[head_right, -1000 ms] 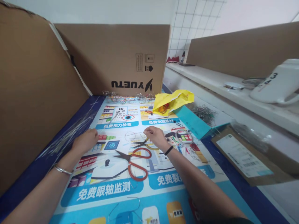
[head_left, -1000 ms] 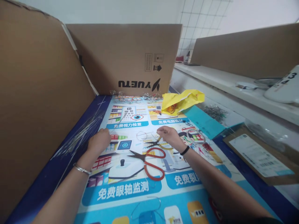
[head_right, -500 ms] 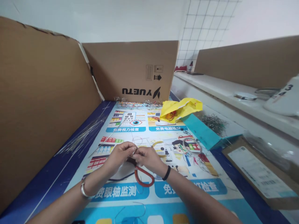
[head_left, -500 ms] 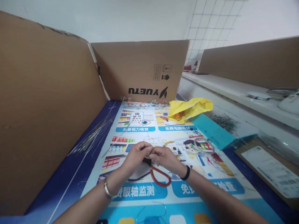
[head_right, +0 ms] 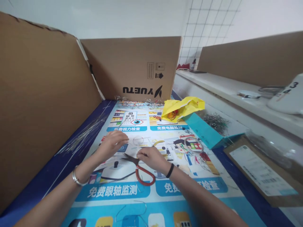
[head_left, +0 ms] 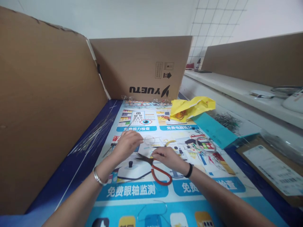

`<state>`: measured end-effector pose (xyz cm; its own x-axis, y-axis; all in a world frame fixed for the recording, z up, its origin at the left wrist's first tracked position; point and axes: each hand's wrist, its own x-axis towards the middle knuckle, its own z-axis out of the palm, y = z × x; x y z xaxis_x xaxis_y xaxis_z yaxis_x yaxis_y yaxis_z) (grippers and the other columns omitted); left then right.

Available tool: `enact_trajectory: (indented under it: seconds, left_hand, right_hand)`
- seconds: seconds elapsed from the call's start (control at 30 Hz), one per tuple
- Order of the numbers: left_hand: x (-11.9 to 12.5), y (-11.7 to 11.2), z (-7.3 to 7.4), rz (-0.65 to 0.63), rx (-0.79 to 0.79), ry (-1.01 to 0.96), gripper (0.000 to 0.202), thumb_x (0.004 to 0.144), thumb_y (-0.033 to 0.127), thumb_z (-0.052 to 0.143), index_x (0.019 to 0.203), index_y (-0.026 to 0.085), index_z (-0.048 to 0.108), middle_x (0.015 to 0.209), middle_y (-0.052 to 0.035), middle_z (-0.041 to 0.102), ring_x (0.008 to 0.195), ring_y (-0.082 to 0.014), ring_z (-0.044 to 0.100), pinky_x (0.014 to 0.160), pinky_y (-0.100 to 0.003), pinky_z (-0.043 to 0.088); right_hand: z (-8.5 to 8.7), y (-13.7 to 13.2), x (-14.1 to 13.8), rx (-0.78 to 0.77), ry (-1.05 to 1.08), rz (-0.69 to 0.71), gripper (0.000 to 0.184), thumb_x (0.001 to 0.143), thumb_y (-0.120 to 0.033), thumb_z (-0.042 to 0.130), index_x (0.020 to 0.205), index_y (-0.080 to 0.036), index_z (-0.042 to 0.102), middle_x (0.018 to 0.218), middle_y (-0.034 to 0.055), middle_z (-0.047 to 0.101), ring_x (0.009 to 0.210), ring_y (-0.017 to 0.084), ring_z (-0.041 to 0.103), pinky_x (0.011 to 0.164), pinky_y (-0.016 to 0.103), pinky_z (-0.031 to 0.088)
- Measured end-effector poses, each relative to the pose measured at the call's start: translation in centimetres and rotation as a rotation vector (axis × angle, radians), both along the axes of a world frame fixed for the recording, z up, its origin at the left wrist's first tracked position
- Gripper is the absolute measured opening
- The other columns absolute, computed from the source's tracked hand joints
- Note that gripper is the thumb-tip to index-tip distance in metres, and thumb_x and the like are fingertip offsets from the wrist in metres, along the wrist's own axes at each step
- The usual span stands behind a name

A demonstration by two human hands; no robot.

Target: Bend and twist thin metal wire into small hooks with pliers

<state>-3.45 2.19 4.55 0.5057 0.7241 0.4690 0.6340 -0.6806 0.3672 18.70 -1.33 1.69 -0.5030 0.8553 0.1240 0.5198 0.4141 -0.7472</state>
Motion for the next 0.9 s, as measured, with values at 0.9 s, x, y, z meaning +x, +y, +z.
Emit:
enact_trajectory:
  seconds: [0.9]
  left_hand:
    - [3.1, 0.7, 0.9, 0.113, 0.132, 0.539, 0.016, 0.08, 0.007, 0.045, 0.084, 0.017, 0.057, 0.087, -0.0066, 0.059, 0.084, -0.0197, 0.053, 0.067, -0.029, 0.041]
  right_hand:
    - [5.2, 0.9, 3.4, 0.273, -0.654, -0.223, 0.027, 0.089, -0.028, 0.039, 0.098, -0.019, 0.063, 0.098, 0.0072, 0.063, 0.093, 0.017, 0.057, 0.077, 0.024, 0.038]
